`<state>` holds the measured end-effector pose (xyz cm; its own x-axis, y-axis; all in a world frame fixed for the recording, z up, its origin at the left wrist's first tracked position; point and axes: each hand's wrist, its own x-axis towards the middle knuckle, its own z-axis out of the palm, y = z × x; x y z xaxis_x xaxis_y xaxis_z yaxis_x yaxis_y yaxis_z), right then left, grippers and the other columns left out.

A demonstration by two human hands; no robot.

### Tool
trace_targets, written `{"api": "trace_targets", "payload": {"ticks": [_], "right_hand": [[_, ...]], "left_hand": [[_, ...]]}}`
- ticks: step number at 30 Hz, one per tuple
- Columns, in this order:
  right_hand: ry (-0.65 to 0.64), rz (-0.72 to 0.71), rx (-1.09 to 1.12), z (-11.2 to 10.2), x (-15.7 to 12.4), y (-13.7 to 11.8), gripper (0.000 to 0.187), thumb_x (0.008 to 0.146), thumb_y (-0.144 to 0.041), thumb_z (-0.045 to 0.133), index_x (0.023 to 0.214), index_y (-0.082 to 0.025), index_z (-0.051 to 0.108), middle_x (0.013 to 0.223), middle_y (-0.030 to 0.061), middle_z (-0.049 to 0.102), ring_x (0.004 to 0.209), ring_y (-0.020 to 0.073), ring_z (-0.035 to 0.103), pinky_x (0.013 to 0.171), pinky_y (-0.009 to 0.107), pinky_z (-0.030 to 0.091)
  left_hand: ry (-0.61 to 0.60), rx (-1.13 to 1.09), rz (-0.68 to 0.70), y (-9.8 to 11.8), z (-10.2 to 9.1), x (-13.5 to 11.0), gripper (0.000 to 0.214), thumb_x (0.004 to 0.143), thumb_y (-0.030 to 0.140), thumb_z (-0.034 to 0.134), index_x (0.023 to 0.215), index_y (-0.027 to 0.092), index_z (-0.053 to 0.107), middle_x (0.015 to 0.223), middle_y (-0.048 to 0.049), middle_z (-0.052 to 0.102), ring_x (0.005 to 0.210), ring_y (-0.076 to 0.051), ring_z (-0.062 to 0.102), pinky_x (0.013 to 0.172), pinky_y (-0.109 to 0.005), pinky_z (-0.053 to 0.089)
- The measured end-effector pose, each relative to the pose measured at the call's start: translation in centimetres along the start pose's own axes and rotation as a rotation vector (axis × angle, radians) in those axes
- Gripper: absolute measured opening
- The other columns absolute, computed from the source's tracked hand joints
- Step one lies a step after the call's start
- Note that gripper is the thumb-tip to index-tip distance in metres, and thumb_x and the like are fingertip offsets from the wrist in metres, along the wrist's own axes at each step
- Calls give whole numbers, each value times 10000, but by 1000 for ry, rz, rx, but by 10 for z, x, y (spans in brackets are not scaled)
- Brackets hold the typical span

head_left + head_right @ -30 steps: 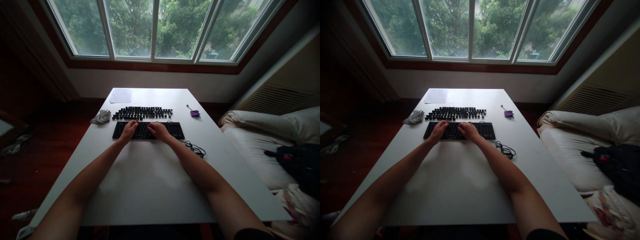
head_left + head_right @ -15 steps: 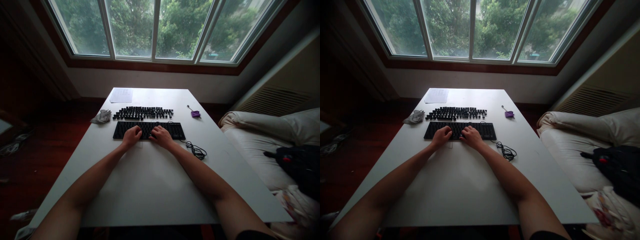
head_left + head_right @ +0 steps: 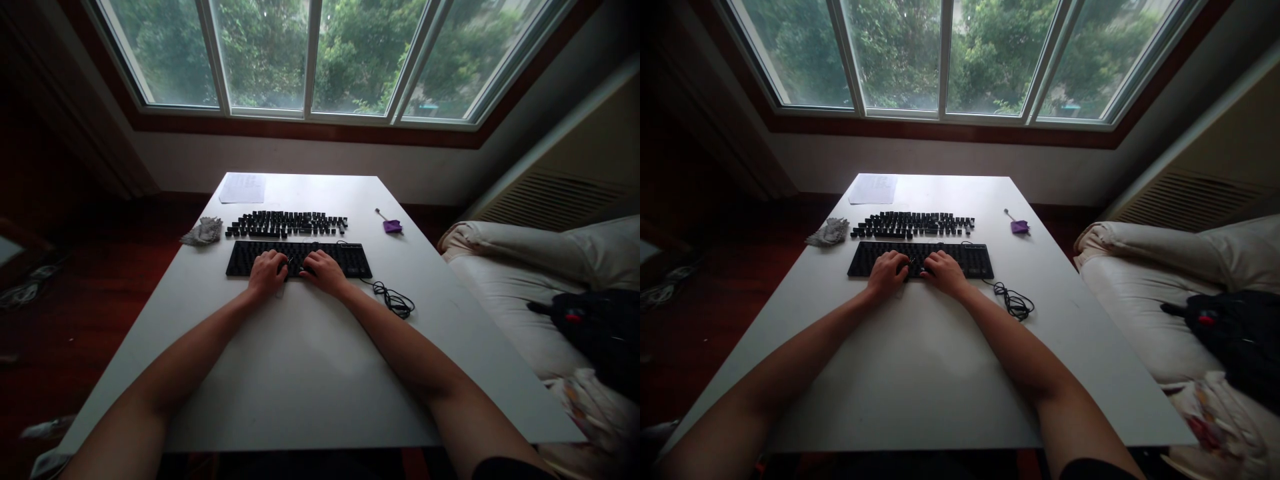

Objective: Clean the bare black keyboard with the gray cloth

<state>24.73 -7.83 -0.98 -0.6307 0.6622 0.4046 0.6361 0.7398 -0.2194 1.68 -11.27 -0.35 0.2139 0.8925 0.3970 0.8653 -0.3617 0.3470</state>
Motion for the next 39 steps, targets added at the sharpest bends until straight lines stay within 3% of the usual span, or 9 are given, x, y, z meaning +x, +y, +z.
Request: {"api": "trace_targets", "payload": {"ticks": [9,21,26,32,39], "right_hand": [[-36,-37,1,-3,2,-6,180,968,-342,650,1082,-216,708,1029,91,671,1003,248,534,900,375,426],[-92,-43,-61,-7,7,-12,163,958,-260,654,1089,-196,728,1020,98,660,1014,252,524,886,376,415],[-65,-20,31,-5,7,-10,128,952,-240,659,1051,-196,727,1010,90,662,1005,246,537,906,378,442],[-29,15,169,0,5,-3,115,924,-220,690,1035,-211,718,1011,75,667,1006,237,550,894,375,470],[-2,23,225,4,3,-1,109,924,-215,686,1029,-210,715,1012,70,672,1007,231,560,912,374,469]], "left_hand": [[1,-44,39,0,1,-2,188,914,275,588,1072,250,686,1119,-88,658,1098,-302,559,957,-462,409],[5,-47,41,-1,2,-2,199,926,295,584,1089,248,687,1129,-90,651,1117,-301,555,998,-465,405],[2,-54,76,-4,5,-2,305,915,362,627,1191,238,668,1201,-99,640,1181,-308,534,1071,-479,388],[-45,-71,100,-4,9,-3,519,878,399,683,1373,272,596,1414,-115,556,1351,-334,450,1202,-547,260],[-73,-54,96,-5,11,-3,537,893,410,662,1405,268,580,1457,-126,538,1377,-336,442,1221,-579,214]]}}
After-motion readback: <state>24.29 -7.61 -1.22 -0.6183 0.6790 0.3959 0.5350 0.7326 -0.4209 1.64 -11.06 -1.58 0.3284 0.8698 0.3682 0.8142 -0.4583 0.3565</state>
